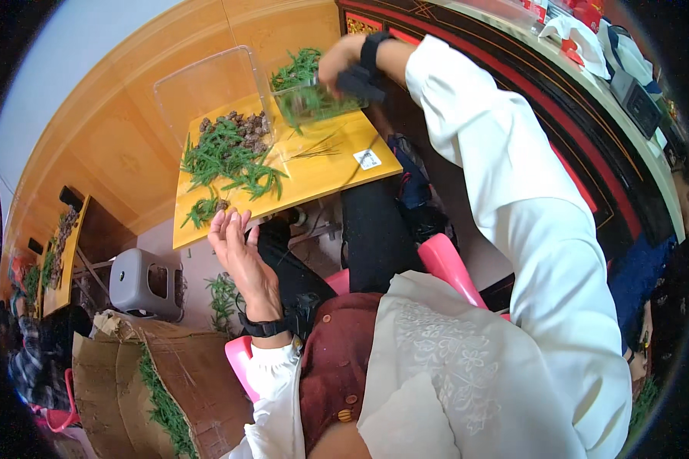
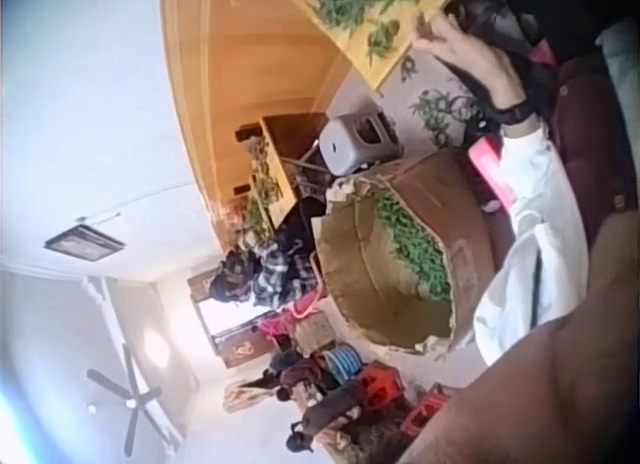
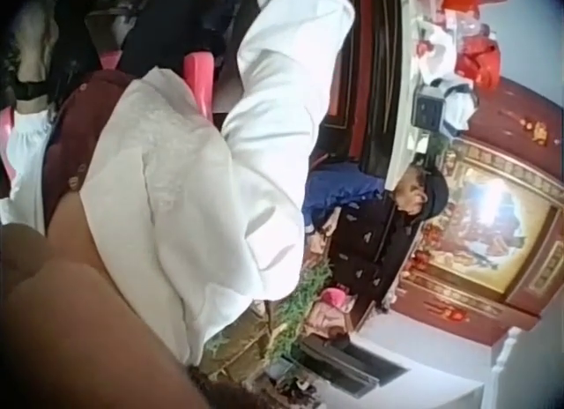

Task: Trimming green plant branches using a pair of pliers and sorting them.

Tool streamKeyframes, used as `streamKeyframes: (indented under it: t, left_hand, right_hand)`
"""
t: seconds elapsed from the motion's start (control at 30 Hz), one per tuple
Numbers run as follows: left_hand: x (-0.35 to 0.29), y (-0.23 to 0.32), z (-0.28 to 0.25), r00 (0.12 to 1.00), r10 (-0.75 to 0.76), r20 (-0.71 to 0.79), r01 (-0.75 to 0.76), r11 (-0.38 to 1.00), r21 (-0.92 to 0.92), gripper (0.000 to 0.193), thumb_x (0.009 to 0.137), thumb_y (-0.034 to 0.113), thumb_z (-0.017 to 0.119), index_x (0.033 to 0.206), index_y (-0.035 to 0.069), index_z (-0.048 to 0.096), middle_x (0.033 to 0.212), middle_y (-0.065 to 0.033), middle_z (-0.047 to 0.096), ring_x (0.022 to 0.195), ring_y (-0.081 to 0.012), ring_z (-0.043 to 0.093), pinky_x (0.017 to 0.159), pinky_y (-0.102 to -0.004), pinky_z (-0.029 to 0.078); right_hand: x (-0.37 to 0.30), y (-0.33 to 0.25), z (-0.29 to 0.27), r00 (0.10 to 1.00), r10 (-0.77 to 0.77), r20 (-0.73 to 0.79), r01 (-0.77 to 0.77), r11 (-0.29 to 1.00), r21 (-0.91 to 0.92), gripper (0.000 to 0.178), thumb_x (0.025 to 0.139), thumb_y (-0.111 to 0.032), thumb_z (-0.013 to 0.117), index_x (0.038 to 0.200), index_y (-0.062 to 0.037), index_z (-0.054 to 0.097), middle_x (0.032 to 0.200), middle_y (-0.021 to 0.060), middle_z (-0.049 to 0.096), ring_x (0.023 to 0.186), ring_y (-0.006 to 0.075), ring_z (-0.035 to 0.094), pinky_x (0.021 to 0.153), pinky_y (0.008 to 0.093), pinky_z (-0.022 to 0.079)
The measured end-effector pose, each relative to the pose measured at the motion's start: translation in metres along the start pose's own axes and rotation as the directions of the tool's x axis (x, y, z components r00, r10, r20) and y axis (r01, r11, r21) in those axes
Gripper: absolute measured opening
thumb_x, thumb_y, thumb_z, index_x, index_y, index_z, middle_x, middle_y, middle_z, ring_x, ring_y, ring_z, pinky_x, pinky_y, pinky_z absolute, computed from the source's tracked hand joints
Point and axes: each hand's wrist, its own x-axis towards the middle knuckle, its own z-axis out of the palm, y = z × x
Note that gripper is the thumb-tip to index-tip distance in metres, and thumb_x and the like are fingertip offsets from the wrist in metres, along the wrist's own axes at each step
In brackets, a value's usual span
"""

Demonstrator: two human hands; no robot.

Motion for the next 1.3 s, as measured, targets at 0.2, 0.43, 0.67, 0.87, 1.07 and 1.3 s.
streamKeyframes:
  t: [0.2,0.43,0.67,0.87,1.07,1.3]
  left_hand:
    - [-0.001,0.0,0.008,0.999,0.009,0.044,-0.008,0.999,-0.035,0.032,0.087,0.012,0.054,0.116,0.006,0.042,0.116,-0.0068,0.047,0.093,-0.0147,0.054,0.071,-0.0254,0.039]
    - [0.014,-0.017,0.003,0.999,0.033,0.002,-0.033,0.998,-0.056,0.025,0.086,0.009,0.055,0.11,0.005,0.047,0.111,-0.0066,0.051,0.086,-0.0129,0.055,0.065,-0.0222,0.04]
    - [0.007,-0.064,0.038,0.997,0.024,0.079,-0.028,0.998,0.049,0.02,0.086,0.009,0.055,0.105,0.004,0.051,0.106,-0.0069,0.056,0.082,-0.0121,0.056,0.065,-0.021,0.039]
    - [0.016,-0.121,0.035,0.882,-0.188,0.433,0.047,0.948,0.316,0.007,0.087,0.008,0.057,0.091,0.003,0.058,0.081,0.0007,0.058,0.072,-0.0052,0.051,0.065,-0.0194,0.04]
    - [0.021,-0.214,-0.043,0.754,-0.032,0.656,-0.512,0.599,0.617,0.009,0.073,0.007,0.061,0.073,0.003,0.053,0.067,-0.0113,0.056,0.064,-0.0284,0.057,0.056,-0.0357,0.043]
    - [0.059,-0.261,-0.109,0.249,-0.242,0.938,-0.968,-0.077,0.237,0.003,0.075,0.013,0.052,0.076,0.01,0.053,0.071,-0.0037,0.055,0.069,-0.0159,0.057,0.065,-0.0275,0.04]
  right_hand:
    - [0.005,0.049,0.015,0.751,0.405,-0.522,-0.511,0.857,-0.07,0.032,0.082,-0.031,0.057,0.079,0.0002,0.063,0.071,0.0146,0.063,0.059,0.0285,0.058,0.055,0.0419,0.045]
    - [0.063,-0.055,0.169,0.386,0.87,-0.306,-0.355,0.446,0.822,0.058,0.07,-0.041,0.07,0.102,0.0024,0.051,0.096,0.0223,0.06,0.092,0.0349,0.059,0.077,0.0393,0.046]
    - [0.061,-0.066,0.276,0.397,0.775,-0.491,-0.444,0.631,0.637,0.048,0.073,-0.042,0.068,0.094,-0.0014,0.056,0.098,0.0185,0.057,0.096,0.036,0.053,0.078,0.047,0.044]
    - [0.132,-0.029,0.303,0.334,0.565,-0.754,-0.401,0.809,0.429,0.042,0.077,-0.042,0.063,0.093,-0.0029,0.058,0.091,0.0153,0.056,0.091,0.0343,0.053,0.077,0.0419,0.043]
    - [0.209,-0.018,0.329,0.338,0.498,-0.798,-0.468,0.825,0.317,0.049,0.078,-0.051,0.059,0.096,-0.0059,0.061,0.094,0.0151,0.058,0.09,0.0336,0.055,0.075,0.0441,0.044]
    - [0.218,-0.083,0.29,0.125,0.524,-0.842,-0.119,0.851,0.512,0.021,0.084,-0.02,0.063,0.089,-0.0001,0.059,0.074,0.01,0.056,0.065,0.0199,0.054,0.061,0.0295,0.044]
